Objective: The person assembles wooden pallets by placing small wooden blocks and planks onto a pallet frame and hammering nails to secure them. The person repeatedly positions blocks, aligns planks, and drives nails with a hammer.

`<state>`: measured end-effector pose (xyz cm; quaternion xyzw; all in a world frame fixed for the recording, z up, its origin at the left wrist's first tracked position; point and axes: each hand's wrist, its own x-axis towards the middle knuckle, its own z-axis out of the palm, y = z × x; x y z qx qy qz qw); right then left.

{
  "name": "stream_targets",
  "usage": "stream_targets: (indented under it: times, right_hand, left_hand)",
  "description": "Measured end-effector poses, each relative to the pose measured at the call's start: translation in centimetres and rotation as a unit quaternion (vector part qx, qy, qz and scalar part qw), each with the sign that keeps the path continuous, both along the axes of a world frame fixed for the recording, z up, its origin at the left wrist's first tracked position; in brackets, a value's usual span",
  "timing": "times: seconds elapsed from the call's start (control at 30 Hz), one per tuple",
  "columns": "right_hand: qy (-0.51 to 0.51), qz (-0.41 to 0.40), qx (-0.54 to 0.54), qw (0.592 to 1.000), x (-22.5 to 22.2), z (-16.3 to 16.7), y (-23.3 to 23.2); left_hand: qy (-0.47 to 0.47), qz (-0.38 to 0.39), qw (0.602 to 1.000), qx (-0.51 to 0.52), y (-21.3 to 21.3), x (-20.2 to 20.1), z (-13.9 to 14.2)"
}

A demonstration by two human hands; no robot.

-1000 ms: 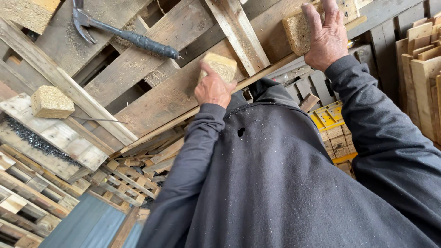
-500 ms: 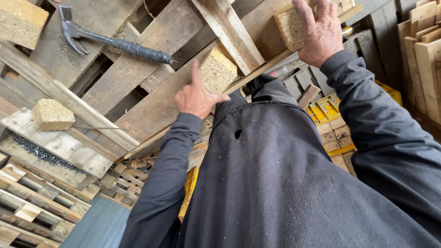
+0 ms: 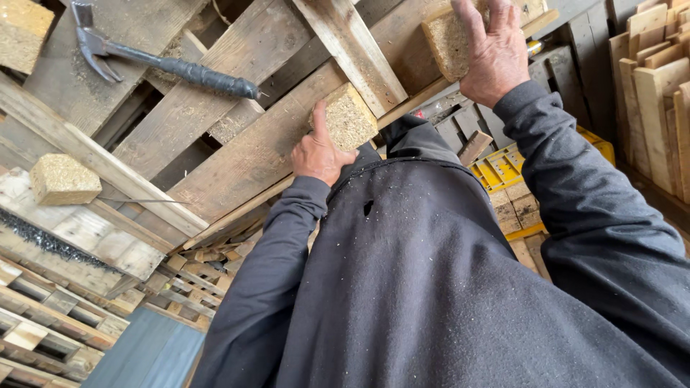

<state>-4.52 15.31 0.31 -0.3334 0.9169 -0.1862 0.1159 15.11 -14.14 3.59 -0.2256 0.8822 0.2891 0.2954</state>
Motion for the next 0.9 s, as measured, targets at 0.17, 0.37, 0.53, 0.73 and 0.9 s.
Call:
stream_targets:
  times: [0.17,0.37,0.53,0.73,0.9]
  right_hand:
    - [-0.050,-0.011,0.037,0.998,-0.2,-0.6,0.3]
    - [-0.009,0.058,0.057,0.997,-1.4,-1.9,0.7]
    - [0.027,0.056,0.176,0.982,0.3,1.7,-1.8]
    - [-0.048,0.111,-0.004,0.993,9.7,9.1,-16.7]
    - [-0.248,0.122,-0.102,0.956,18.2,9.6,-31.1]
  left_hand:
    - [0.086,0.005,0.993,0.075,-3.0,-0.2,-0.8]
    - [0.233,0.449,0.809,0.300,-8.2,3.4,-4.0]
    - [0.167,0.659,0.541,0.495,-10.2,8.8,-6.1]
    - [0.100,0.683,0.454,0.563,-9.6,9.2,-7.8]
    - [0.410,0.543,0.678,0.276,-24.4,6.5,-5.3]
